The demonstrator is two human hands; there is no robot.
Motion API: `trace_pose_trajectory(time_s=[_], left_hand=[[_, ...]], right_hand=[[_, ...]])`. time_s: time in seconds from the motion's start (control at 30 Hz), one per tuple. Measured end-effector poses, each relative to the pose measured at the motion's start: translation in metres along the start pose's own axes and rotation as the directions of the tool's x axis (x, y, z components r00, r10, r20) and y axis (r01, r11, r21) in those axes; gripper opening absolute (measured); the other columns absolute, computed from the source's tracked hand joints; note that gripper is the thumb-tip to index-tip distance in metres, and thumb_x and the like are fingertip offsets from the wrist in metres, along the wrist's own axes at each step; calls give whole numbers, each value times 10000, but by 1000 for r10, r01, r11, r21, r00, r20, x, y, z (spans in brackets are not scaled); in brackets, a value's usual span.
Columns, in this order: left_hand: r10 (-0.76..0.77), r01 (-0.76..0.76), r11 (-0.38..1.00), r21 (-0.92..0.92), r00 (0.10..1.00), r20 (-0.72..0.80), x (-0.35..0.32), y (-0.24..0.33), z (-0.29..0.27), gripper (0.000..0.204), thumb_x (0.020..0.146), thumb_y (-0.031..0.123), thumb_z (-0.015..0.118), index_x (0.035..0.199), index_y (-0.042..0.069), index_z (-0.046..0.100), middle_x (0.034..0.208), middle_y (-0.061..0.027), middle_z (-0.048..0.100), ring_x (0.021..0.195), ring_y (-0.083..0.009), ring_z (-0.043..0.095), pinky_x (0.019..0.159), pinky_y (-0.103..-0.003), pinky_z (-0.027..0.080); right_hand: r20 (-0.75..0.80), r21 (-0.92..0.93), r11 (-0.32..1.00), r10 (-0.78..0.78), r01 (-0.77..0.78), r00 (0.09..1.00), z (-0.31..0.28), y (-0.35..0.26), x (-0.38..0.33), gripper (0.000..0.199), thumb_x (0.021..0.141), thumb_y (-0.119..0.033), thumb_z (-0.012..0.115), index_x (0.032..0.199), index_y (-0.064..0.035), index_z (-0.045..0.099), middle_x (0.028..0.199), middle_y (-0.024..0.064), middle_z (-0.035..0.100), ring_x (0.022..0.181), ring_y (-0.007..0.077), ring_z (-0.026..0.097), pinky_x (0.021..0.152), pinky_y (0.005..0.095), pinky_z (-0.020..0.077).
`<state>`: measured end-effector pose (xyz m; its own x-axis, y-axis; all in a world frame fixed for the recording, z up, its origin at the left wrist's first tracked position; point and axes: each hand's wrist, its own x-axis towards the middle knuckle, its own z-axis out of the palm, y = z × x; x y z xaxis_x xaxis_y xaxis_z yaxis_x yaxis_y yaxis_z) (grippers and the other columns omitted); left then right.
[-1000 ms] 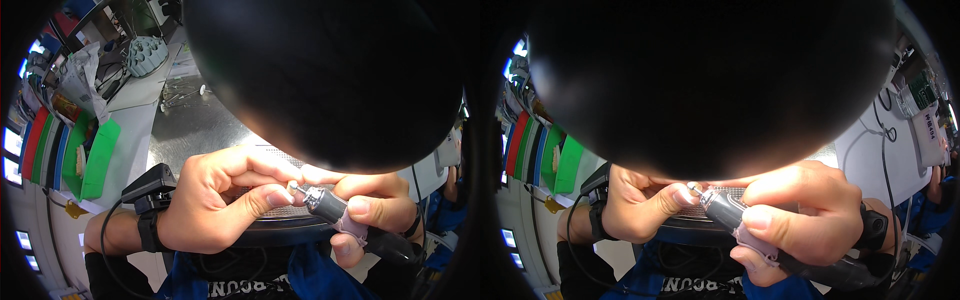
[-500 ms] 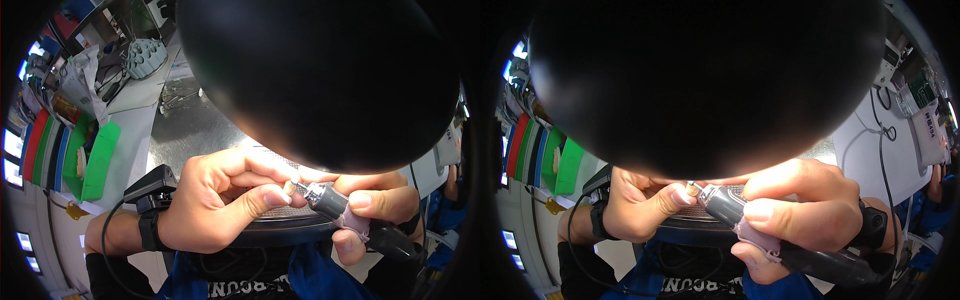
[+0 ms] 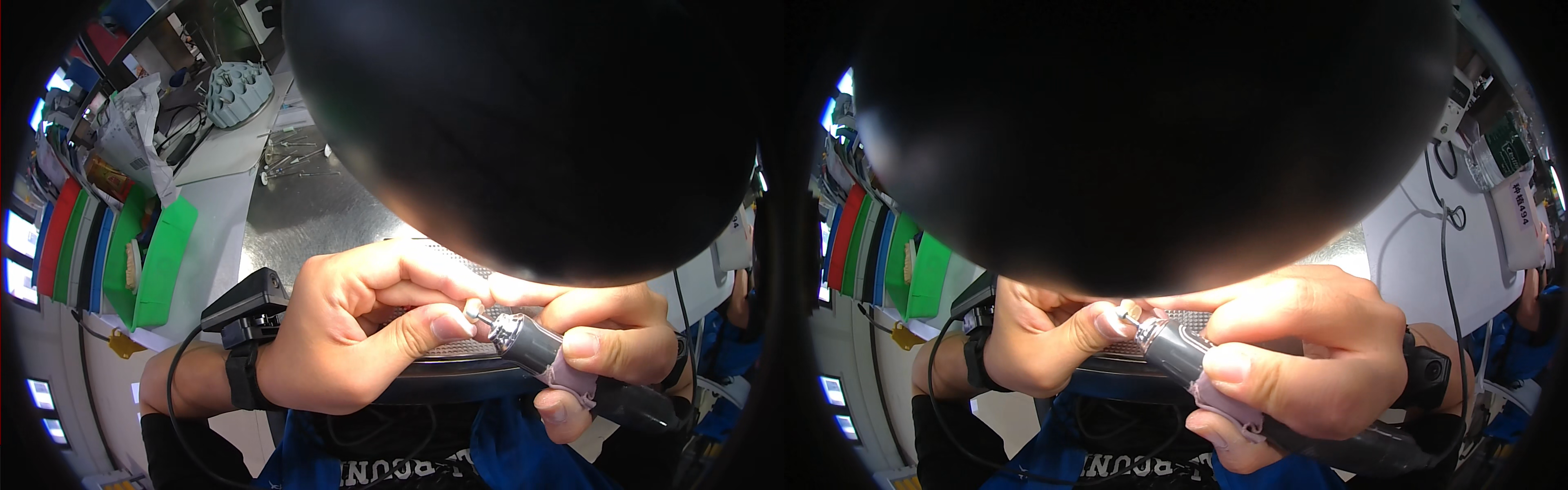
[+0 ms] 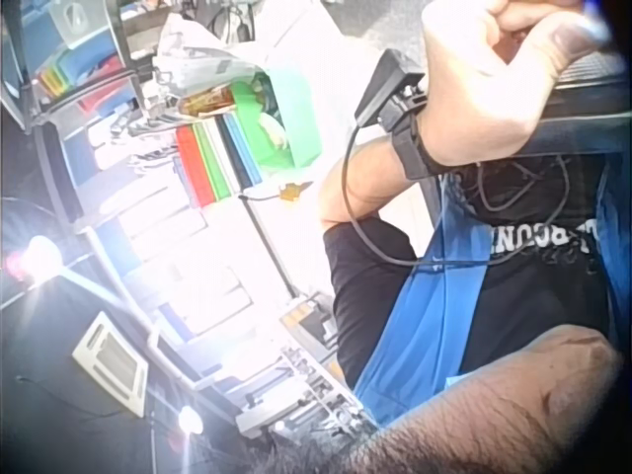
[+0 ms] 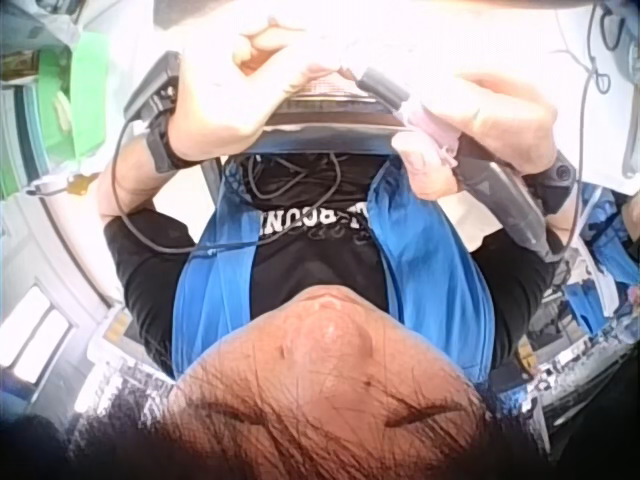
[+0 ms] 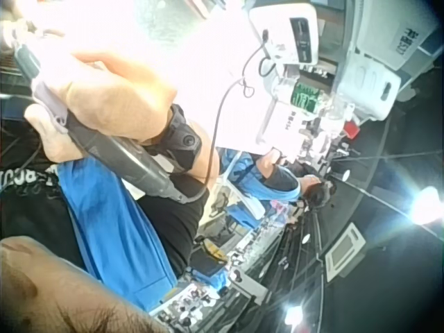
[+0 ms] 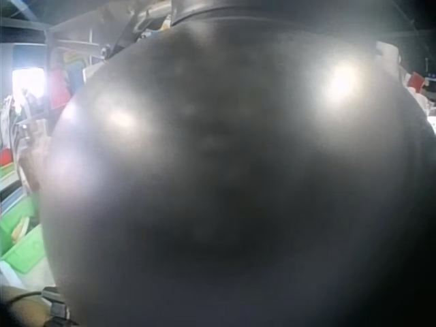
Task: The person is using a handheld rotary tool to refine and shape a dental mold component at a workstation.
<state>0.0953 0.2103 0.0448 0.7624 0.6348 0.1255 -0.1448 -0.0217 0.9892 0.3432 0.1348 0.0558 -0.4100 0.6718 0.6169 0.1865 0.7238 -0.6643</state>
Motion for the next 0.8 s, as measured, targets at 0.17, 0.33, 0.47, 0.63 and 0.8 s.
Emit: trace_pose_trajectory(time_s=[0.17,0.33,0.47,0.63,0.8], left_hand=[[46,-45,999,9,999,-20,0,-1,1,139,1013,5,632,1136,-59,645,1063,-155,768,1040,-159,723,968,-298,550],[12,-12,1000,1,1000,-6,-1,-1,0,153,1015,3,626,1153,-62,638,1086,-157,762,1063,-166,719,980,-305,547],[17,-18,994,-110,1000,-14,1,0,3,156,1025,4,610,1163,-63,636,1124,-171,755,1078,-174,715,992,-313,545],[68,-66,996,-58,997,39,5,0,0,182,1033,7,597,1199,-62,626,1147,-180,748,1106,-182,705,1009,-321,540],[111,-114,988,-100,993,-32,3,-8,3,196,1031,7,602,1214,-59,630,1172,-187,737,1131,-185,695,1010,-314,541]], right_hand=[[86,-29,995,100,-98,991,-6,-6,2,464,893,-75,779,1295,-32,552,915,205,656,883,304,739,803,433,622],[2,-62,997,55,-55,998,-1,-6,2,447,889,-94,792,1268,-53,558,940,204,662,890,315,750,806,430,637],[-7,-33,999,12,-12,1000,-2,-4,2,437,885,-89,790,1257,-59,562,955,202,666,888,294,750,815,422,634],[-138,-34,993,103,-109,985,-1,-24,-2,456,871,-111,839,1221,-47,554,993,212,669,930,295,752,874,424,635],[-53,53,990,-125,128,991,10,8,-2,461,882,-81,813,1250,-16,543,1001,181,611,1090,449,700,963,603,582]])
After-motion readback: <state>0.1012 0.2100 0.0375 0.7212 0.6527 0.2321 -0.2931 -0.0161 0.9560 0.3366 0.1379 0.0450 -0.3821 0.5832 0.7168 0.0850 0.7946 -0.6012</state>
